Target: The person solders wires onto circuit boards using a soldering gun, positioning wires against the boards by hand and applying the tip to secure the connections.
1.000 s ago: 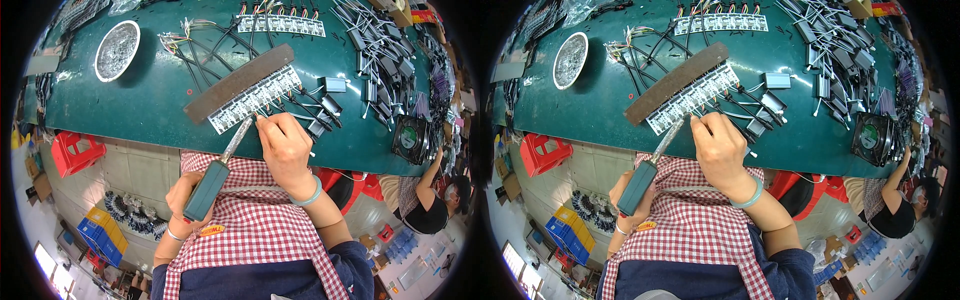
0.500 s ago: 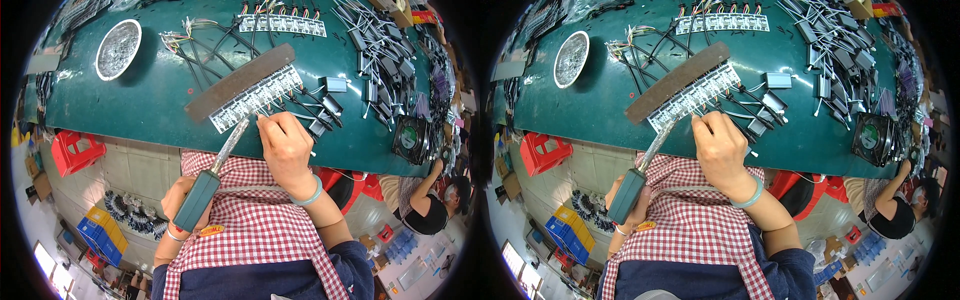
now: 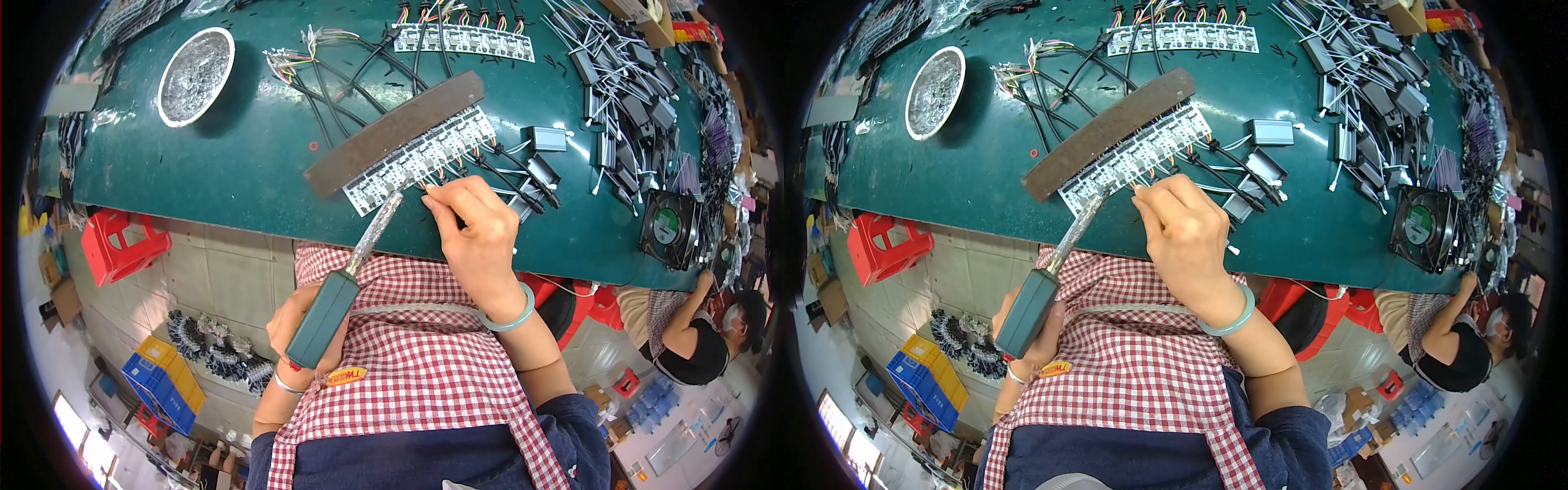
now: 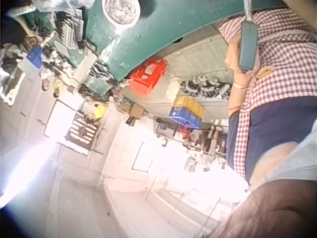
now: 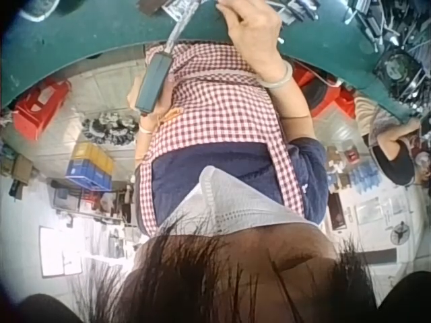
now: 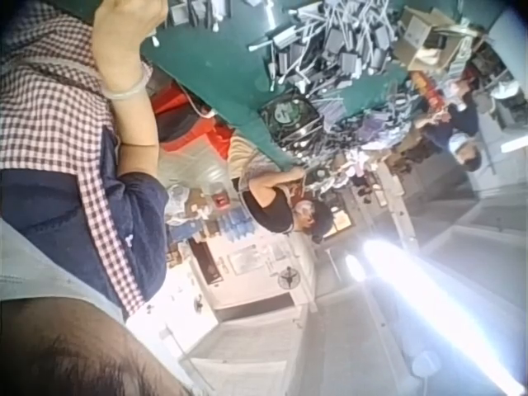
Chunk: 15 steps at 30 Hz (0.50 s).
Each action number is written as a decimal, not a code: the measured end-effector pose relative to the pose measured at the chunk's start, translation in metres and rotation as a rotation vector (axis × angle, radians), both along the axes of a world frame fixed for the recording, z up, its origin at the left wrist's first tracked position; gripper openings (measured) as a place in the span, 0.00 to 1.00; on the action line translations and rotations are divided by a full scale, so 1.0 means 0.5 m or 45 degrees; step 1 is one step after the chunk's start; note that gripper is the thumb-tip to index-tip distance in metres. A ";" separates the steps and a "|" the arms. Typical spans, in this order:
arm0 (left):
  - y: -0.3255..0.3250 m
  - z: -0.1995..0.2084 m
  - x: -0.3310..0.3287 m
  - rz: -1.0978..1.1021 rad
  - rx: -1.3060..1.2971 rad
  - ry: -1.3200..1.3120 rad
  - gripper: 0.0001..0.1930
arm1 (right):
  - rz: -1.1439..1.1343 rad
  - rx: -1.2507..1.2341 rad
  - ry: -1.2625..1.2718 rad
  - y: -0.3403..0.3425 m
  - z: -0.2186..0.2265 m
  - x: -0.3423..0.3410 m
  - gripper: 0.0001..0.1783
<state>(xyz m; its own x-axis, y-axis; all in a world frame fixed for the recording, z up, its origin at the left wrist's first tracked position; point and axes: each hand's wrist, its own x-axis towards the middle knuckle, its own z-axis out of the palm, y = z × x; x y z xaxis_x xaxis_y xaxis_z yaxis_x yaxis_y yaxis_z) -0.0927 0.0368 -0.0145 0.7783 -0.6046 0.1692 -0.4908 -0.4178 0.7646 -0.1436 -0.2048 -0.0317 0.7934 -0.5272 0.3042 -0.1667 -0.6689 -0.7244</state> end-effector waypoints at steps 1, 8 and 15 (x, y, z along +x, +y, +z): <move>0.000 -0.001 -0.001 -0.004 0.010 -0.004 0.14 | -0.014 0.018 0.007 0.002 0.001 0.000 0.07; -0.001 -0.001 -0.002 0.007 -0.001 0.083 0.13 | -0.006 -0.134 0.016 0.018 0.001 0.003 0.08; -0.004 -0.007 0.000 -0.014 -0.035 0.053 0.13 | -0.011 -0.242 0.004 0.020 -0.002 0.005 0.09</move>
<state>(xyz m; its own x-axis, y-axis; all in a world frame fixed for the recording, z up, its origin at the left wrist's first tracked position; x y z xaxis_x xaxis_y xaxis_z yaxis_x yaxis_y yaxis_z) -0.0927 0.0350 -0.0181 0.7786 -0.6085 0.1531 -0.4624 -0.3916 0.7955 -0.1409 -0.1950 -0.0326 0.7899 -0.4675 0.3968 -0.1751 -0.7921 -0.5847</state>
